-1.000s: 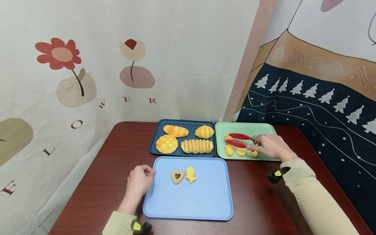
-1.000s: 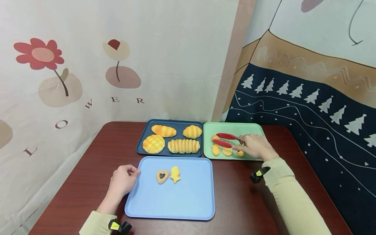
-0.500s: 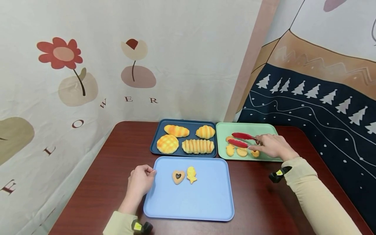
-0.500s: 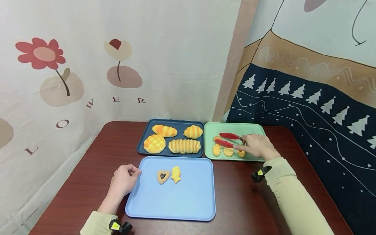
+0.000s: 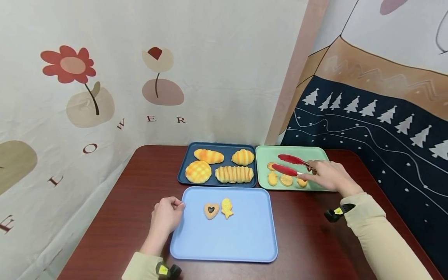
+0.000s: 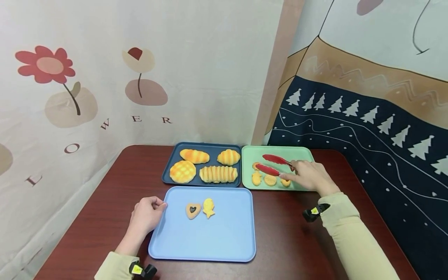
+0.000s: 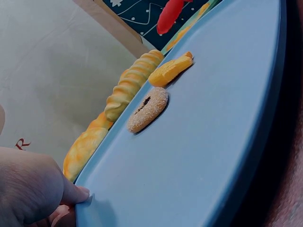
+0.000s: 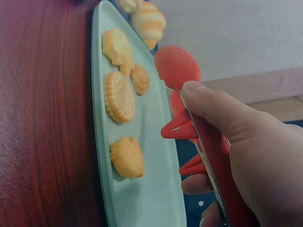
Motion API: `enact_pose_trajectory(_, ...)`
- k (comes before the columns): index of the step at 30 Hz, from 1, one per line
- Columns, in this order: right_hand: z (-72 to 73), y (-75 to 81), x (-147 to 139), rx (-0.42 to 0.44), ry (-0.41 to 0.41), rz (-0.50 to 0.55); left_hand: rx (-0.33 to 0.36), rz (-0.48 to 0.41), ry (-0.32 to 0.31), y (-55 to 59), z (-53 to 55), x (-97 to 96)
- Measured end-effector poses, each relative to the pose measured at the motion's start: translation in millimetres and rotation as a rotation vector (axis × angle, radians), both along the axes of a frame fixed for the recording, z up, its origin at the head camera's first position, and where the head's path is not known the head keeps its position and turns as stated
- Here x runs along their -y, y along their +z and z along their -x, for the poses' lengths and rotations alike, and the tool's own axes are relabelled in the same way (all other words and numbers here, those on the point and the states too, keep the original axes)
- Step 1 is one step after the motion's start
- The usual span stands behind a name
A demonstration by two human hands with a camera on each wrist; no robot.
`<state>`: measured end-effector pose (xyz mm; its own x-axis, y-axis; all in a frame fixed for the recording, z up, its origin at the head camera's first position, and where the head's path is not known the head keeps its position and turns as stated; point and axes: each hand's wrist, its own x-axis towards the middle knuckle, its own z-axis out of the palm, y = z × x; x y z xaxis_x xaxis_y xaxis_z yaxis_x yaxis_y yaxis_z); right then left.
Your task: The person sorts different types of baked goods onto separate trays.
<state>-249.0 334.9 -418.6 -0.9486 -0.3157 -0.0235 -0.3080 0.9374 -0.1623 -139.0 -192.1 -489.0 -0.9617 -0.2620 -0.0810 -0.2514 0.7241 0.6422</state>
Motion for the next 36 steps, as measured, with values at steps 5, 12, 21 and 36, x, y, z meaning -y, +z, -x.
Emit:
enact_pose_trajectory(5,-17.1,4.9,8.8,-0.064,0.057,-0.005,-0.009,0.004,-0.003,-1.9,0.4,0.5)
enact_pose_trajectory(12,-42.5,11.7,30.9,-0.092,0.079,0.000,-0.019,0.015,-0.006,-3.7,0.4,1.1)
enact_pose_trajectory(21,-66.7,13.4,62.4,-0.098,0.135,-0.012,-0.033,0.030,-0.012,-3.2,1.4,0.7)
enact_pose_trajectory(36,-86.3,-4.6,121.4,-0.095,0.305,-0.020,-0.025,0.019,-0.012,-2.8,1.8,0.7)
